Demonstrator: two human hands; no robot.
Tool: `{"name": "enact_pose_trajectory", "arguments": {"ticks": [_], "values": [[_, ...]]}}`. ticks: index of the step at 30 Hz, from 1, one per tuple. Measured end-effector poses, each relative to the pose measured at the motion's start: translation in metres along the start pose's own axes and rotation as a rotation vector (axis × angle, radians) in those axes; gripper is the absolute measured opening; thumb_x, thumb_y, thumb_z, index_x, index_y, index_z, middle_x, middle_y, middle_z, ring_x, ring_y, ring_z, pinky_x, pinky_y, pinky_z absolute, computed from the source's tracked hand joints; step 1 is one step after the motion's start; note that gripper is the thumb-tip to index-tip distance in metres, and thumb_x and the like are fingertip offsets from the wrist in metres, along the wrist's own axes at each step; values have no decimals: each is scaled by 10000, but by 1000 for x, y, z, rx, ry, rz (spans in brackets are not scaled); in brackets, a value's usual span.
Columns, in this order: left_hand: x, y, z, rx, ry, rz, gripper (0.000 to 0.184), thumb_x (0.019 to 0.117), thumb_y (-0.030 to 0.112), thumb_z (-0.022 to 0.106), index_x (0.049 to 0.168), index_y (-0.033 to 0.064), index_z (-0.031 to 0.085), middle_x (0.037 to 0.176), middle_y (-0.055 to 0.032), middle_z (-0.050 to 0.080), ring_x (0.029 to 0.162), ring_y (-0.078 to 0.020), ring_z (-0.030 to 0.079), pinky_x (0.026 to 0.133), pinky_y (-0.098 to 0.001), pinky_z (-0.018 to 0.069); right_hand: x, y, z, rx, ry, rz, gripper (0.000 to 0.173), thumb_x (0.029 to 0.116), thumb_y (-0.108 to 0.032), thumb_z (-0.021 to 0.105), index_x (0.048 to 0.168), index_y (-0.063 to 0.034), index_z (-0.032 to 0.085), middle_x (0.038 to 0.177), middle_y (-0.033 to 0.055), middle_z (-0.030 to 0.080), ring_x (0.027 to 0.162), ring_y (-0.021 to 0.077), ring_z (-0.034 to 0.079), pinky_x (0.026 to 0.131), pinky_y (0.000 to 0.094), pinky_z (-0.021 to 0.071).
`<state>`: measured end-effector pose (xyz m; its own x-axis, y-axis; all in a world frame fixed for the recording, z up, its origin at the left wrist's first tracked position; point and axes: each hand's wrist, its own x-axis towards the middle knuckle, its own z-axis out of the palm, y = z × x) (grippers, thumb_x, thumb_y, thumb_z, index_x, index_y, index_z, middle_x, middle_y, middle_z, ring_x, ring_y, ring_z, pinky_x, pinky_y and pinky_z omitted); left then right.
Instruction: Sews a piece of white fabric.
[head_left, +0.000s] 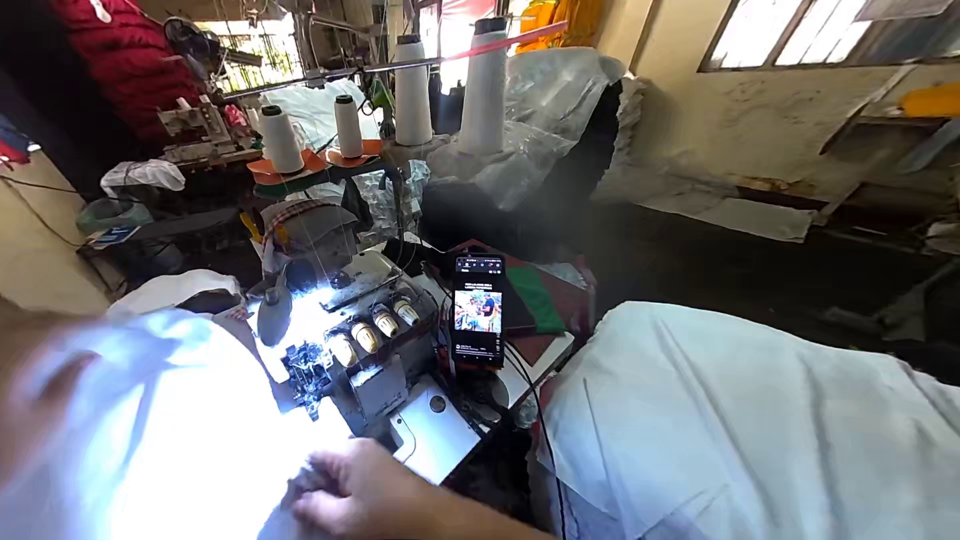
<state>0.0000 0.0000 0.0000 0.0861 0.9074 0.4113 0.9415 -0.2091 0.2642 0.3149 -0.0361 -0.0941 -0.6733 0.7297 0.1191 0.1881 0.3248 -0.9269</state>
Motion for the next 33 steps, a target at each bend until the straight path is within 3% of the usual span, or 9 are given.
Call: {"name": "enact_pose_trajectory", "arguments": {"ticks": [5,9,13,18,20,21,24,29,33], "values": [[-80,59,81,-388,-262,241,464,1078,298,482,1287,-87,637,1261,-269,668,1251,-416,601,1152,-656,304,22,9,26,94,17,7,258,1025,-130,573,1091,105,658,856,191,671,787,241,652,756,419,529],[-103,48,107,-302,-97,191,311,1024,183,589,972,-103,698,850,-268,689,843,-412,674,898,-615,486,14,24,14,54,-25,83,244,1028,-146,581,1030,79,676,799,156,645,711,194,595,685,369,488],[-93,29,109,21,-14,180,295,1020,238,596,1001,-15,747,936,-274,700,955,-488,669,960,-670,439,5,40,6,155,17,156,203,1010,-156,613,1013,43,653,841,95,675,690,100,591,669,283,487],[-93,71,118,-183,-79,191,426,1071,390,474,1251,102,731,1384,-219,617,1373,-463,478,1154,-685,248,2,38,15,217,103,76,151,950,-78,675,1029,45,635,851,97,648,753,108,614,712,282,514],[-96,89,118,-305,-161,197,451,1074,413,458,1145,76,749,1394,-234,605,1411,-454,445,1165,-740,152,1,36,17,212,109,60,151,943,-70,673,1028,41,615,859,103,639,769,124,620,723,294,520],[-97,94,118,-333,-188,181,390,1070,357,488,1065,64,744,1338,-223,633,1358,-415,513,1147,-742,193,0,36,17,226,116,57,158,945,-75,670,1037,41,614,873,104,643,774,123,627,726,291,531],[-98,94,116,-433,-186,111,278,1053,206,548,1002,-4,723,1048,-168,730,1010,-269,689,931,-515,507,-4,40,13,328,124,78,165,969,-102,649,1067,26,613,879,72,671,742,89,650,694,261,552],[-99,105,114,-558,-159,39,271,1061,176,535,1033,-45,689,865,-117,697,814,-75,647,792,-251,538,-10,43,6,293,151,82,198,1017,-177,598,1012,5,675,901,45,650,764,41,613,702,205,515],[-96,110,115,-594,-193,82,322,1061,254,547,1042,-38,681,848,-115,681,769,-72,619,736,-248,519,-12,46,5,247,224,29,197,1006,-175,615,971,4,689,900,49,629,759,26,586,700,177,498]]}}
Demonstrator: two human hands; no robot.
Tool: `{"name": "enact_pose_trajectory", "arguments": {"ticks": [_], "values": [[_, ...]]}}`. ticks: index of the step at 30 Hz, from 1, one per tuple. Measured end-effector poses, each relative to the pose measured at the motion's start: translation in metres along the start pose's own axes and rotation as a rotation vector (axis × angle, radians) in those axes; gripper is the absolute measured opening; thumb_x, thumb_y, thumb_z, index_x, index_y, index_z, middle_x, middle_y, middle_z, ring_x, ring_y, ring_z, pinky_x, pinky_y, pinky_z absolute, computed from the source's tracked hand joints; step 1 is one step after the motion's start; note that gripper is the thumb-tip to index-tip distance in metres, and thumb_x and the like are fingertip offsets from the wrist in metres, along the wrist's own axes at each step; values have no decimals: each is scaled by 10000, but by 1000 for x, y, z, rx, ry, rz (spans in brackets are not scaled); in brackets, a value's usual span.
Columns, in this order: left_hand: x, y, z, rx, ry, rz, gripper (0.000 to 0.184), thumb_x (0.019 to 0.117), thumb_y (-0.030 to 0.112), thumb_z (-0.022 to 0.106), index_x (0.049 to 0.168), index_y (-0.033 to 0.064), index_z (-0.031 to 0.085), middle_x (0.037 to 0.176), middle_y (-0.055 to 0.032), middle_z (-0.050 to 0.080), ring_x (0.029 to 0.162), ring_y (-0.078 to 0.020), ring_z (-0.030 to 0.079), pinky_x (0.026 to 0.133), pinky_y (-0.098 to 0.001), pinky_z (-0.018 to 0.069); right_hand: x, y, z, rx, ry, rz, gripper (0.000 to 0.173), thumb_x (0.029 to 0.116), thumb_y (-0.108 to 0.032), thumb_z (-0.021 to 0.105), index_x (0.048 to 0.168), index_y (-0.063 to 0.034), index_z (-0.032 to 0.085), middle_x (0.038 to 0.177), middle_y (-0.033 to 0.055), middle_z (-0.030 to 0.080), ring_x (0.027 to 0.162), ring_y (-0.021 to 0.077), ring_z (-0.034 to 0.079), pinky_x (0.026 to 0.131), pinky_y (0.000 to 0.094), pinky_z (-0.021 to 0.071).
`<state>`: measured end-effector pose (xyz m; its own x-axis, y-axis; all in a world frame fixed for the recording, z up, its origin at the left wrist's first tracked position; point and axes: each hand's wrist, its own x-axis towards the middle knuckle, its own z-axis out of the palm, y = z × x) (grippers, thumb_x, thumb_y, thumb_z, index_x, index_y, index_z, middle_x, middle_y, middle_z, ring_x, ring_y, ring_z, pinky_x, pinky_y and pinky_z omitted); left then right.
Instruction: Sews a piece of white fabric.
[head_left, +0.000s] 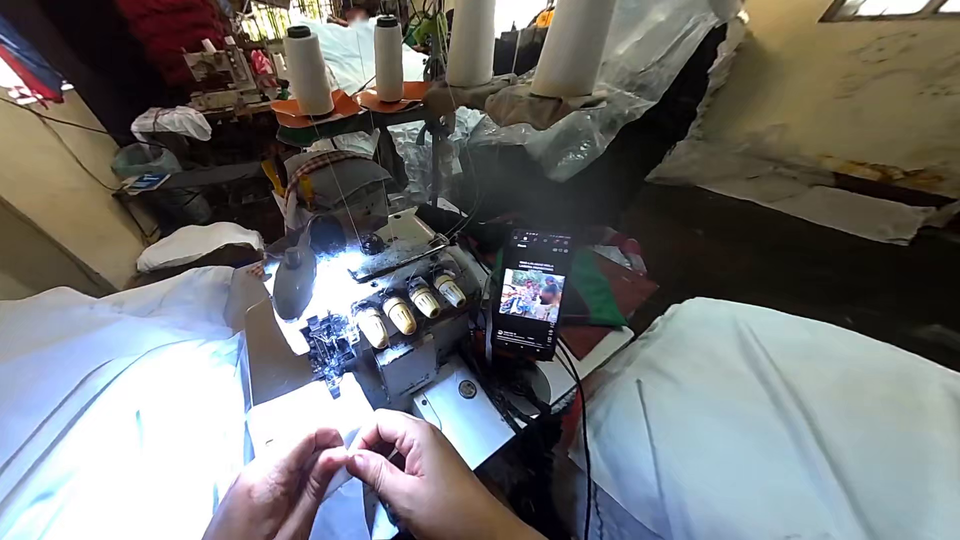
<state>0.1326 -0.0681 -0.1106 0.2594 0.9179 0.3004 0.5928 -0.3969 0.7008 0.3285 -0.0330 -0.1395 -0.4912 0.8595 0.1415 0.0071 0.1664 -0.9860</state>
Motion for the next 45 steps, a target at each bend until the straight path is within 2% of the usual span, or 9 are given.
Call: {"name": "enact_pose_trajectory", "arguments": {"ticks": [3,7,13,21,27,30,37,41,45], "values": [[-1,-5,-3,-79,-50,50,318,984,221,683,1156,-45,654,1038,-137,726,973,-60,666,913,-242,529,0,0,-2,80,17,18,145,1013,-135,593,978,-6,649,845,22,633,716,24,609,673,193,527],[-4,-6,-4,-38,35,11,168,979,119,663,1056,-27,694,980,-80,734,950,-32,660,919,-235,517,-1,1,-2,178,13,46,61,997,-64,602,1032,-14,600,866,19,667,735,52,666,684,229,579],[-4,-16,8,-177,197,-49,252,1025,272,577,929,78,707,774,98,672,715,110,597,664,-80,498,-4,7,0,288,5,84,85,970,-40,620,1043,-33,662,834,-25,701,691,45,679,635,231,595],[-18,-7,-4,-289,171,-59,102,980,87,619,1024,51,704,969,39,733,904,19,687,827,-153,577,-20,5,0,110,-21,57,128,974,-60,631,1046,-18,727,861,-6,731,713,33,690,682,219,607],[3,-8,13,94,378,116,265,1044,328,565,1063,106,708,877,44,695,787,51,629,732,-109,530,-17,19,10,-213,137,-180,136,964,-165,660,920,-56,726,871,1,675,776,12,640,697,176,553],[27,-29,18,211,401,165,209,1014,300,624,1017,114,720,842,42,639,701,-1,570,641,-158,497,8,39,3,-397,299,-210,191,955,-289,653,908,-128,743,1085,12,676,1001,62,649,843,221,566],[16,-30,24,518,319,-179,365,939,508,589,1065,200,738,910,78,685,876,-114,664,802,-443,548,14,40,2,-358,300,-177,166,944,-248,671,875,-108,726,882,-27,670,799,-24,640,712,130,550],[1,-17,34,646,363,-228,316,985,405,532,952,169,741,885,6,712,890,-246,707,806,-587,523,12,45,3,-313,304,-163,162,937,-244,678,873,-106,736,870,-31,685,798,-22,644,717,132,546],[2,-8,38,513,484,-185,298,1028,349,525,986,135,728,895,19,709,863,-122,685,793,-360,553,11,43,3,-269,290,-139,153,933,-238,675,873,-113,739,861,-43,688,793,-30,645,713,125,542]]}}
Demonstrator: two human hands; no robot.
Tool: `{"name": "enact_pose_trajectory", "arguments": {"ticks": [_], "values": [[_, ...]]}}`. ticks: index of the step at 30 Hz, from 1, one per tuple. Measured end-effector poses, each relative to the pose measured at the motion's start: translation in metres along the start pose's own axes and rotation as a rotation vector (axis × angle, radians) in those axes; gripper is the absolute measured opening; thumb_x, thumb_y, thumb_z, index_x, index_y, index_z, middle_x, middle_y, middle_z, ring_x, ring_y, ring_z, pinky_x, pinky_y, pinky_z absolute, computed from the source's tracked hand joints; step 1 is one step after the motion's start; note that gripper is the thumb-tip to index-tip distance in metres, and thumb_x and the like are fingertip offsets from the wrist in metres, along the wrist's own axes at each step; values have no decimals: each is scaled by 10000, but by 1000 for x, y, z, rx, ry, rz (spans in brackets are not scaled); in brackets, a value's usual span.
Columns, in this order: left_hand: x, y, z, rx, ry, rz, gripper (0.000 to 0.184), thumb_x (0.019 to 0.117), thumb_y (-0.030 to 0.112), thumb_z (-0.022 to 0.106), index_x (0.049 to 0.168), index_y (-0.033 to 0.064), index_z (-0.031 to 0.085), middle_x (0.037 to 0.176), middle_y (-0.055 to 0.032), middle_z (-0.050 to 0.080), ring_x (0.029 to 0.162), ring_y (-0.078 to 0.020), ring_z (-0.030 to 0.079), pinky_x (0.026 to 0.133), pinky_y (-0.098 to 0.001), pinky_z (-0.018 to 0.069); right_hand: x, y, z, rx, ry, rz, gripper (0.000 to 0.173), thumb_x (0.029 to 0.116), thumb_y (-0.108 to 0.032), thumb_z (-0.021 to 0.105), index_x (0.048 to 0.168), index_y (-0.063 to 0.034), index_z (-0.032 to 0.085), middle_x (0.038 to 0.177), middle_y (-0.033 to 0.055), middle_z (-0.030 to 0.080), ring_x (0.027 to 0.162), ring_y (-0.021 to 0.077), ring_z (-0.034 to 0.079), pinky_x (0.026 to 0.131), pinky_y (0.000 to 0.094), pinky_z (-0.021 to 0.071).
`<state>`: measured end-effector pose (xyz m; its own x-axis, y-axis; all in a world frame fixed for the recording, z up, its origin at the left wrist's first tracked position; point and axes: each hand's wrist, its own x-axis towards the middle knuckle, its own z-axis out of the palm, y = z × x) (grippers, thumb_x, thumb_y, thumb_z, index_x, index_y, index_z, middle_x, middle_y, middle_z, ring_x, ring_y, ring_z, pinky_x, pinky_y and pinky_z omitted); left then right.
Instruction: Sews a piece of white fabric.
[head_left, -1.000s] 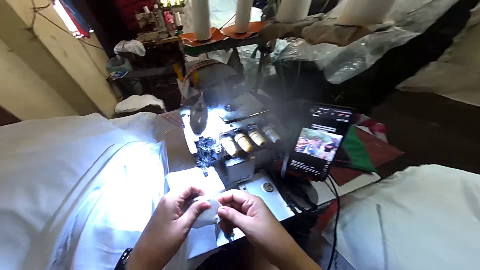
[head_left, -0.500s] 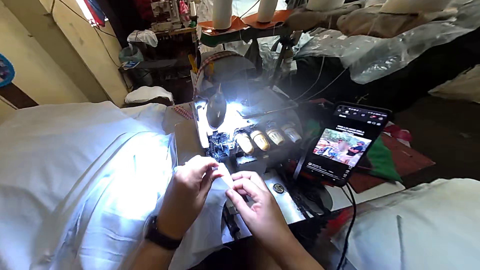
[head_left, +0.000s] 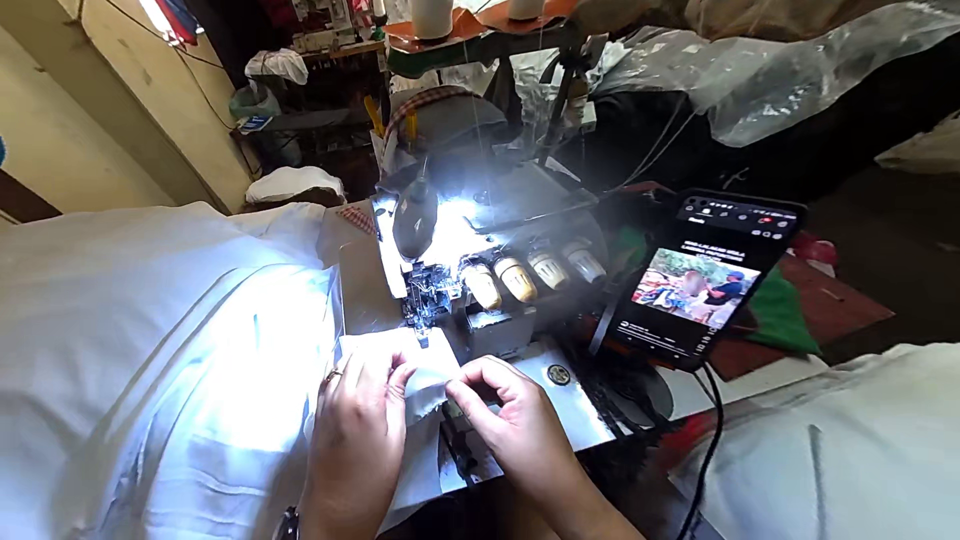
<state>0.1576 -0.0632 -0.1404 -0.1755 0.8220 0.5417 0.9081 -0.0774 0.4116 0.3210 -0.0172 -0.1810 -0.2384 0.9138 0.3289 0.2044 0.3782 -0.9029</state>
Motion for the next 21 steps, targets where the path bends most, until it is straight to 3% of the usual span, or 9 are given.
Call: {"name": "enact_pose_trajectory", "arguments": {"ticks": [2,4,7,11,17,21], "values": [[6,1,4,-131,62,56,252,1030,296,552,997,104,711,856,18,700,793,-29,662,741,-189,552,0,-1,-1,17,-13,17,149,934,-238,676,876,-117,741,867,-46,691,800,-30,647,718,125,542],[17,0,13,-167,72,187,222,1037,230,553,993,90,720,861,0,681,788,-50,662,711,-198,560,0,-1,-1,31,-19,36,142,932,-233,677,879,-118,740,865,-50,690,788,-36,641,707,123,536],[37,-12,27,-58,79,338,193,1007,199,586,964,82,735,886,-41,669,776,-147,672,651,-292,566,-1,0,-1,58,-24,49,147,939,-240,687,885,-113,738,854,-47,690,774,-27,645,697,129,544],[33,-24,27,-160,-56,226,194,984,304,631,939,138,721,880,46,666,767,-38,637,700,-217,558,-8,2,-4,107,-71,75,140,931,-220,704,867,-99,733,818,-43,686,738,-19,641,673,142,542],[13,-23,20,-237,-74,103,213,966,358,649,922,172,743,842,101,674,742,18,609,690,-178,517,-27,7,2,185,-117,152,130,926,-190,717,866,-77,738,822,-26,690,739,-18,633,667,141,530],[14,-20,22,-192,-81,114,243,965,389,644,949,167,742,855,95,693,812,-29,650,770,-269,543,-28,10,8,204,-95,149,124,913,-180,726,845,-77,724,807,-29,681,726,-19,626,656,138,525]]}}
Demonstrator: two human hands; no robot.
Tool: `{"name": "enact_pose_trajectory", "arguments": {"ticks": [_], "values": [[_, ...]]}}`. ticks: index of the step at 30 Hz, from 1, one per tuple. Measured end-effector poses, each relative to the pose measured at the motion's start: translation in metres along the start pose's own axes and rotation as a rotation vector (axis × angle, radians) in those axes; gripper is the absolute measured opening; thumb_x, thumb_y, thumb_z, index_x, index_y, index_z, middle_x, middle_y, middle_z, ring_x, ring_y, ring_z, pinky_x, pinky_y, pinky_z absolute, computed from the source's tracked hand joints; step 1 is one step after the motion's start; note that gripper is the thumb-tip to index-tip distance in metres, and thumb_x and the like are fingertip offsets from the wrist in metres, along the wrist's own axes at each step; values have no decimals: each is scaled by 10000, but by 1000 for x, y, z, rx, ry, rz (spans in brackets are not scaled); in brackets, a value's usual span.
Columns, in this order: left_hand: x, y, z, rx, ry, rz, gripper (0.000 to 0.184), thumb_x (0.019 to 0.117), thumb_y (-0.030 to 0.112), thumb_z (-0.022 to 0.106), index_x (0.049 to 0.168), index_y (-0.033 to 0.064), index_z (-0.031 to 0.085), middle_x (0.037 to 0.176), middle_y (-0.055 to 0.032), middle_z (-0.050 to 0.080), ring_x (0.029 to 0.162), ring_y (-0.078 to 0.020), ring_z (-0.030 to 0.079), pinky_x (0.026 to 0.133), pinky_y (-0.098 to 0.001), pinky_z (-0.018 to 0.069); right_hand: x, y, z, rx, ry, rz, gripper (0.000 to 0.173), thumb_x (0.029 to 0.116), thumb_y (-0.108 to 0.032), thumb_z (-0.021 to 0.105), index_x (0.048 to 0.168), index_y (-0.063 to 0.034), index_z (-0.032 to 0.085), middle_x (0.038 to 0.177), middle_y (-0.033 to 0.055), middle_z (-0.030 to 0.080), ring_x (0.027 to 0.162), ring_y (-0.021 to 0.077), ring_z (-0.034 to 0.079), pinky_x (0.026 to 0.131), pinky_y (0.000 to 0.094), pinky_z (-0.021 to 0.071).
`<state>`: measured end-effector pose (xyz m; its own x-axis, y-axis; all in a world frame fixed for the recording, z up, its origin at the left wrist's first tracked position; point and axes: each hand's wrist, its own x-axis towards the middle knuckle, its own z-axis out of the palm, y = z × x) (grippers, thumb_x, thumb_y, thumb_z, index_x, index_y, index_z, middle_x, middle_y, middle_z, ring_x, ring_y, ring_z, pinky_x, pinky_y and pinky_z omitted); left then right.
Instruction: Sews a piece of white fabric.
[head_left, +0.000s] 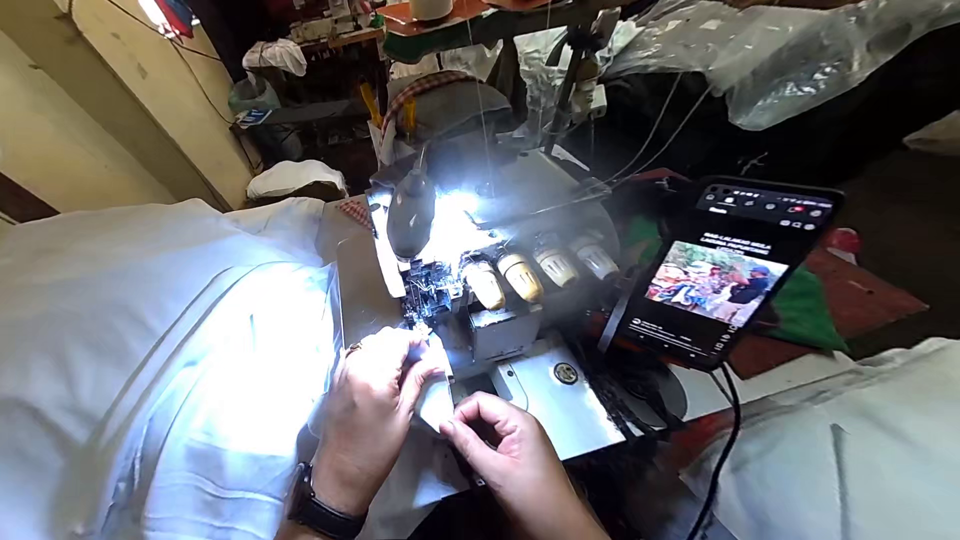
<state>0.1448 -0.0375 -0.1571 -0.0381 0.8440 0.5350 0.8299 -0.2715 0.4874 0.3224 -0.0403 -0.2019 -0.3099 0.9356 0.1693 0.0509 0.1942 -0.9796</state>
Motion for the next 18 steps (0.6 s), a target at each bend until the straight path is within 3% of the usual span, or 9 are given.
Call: {"name": "enact_pose_trajectory", "arguments": {"ticks": [2,5,8,10,13,16,18], "values": [[1,-1,0,100,9,114,262,983,374,615,930,160,757,876,51,711,868,-105,671,813,-350,539,1,1,2,14,25,4,111,889,-160,740,836,-80,686,775,-36,655,676,-18,600,604,138,498],[-2,14,-3,382,64,234,235,1002,302,584,886,189,755,895,-10,733,828,-172,701,730,-372,536,0,-2,3,93,46,36,193,864,-86,753,923,-79,569,792,-25,653,643,15,608,576,173,521],[-23,48,-2,593,61,114,203,951,165,614,1002,139,809,957,-81,764,755,-224,709,650,-381,525,-2,-6,4,127,48,54,226,852,-35,749,947,-73,547,802,-27,648,655,18,610,590,172,527],[-36,60,6,659,34,16,270,953,196,617,1138,109,794,1074,-89,773,832,-248,730,716,-412,550,0,-8,4,118,50,36,200,858,-26,728,943,-72,553,800,-34,635,661,5,599,597,162,520],[-40,53,17,603,39,-12,375,1016,284,501,1274,159,742,1217,-64,741,1060,-267,703,902,-452,518,6,-8,5,66,80,-74,150,875,-31,693,953,-62,568,824,-26,643,702,1,620,632,160,544],[-34,35,20,414,102,11,418,1037,288,415,1254,163,749,1207,-90,742,1064,-257,709,916,-438,523,15,-5,6,-63,111,-223,105,914,-100,698,973,-51,626,851,-13,671,737,5,646,668,159,566],[-31,24,18,293,130,12,374,1052,246,415,1181,96,733,1171,-93,747,1094,-249,709,960,-443,550,21,-4,5,-165,116,-335,104,937,-129,699,1007,-53,702,919,3,714,810,13,687,732,166,598]]}}
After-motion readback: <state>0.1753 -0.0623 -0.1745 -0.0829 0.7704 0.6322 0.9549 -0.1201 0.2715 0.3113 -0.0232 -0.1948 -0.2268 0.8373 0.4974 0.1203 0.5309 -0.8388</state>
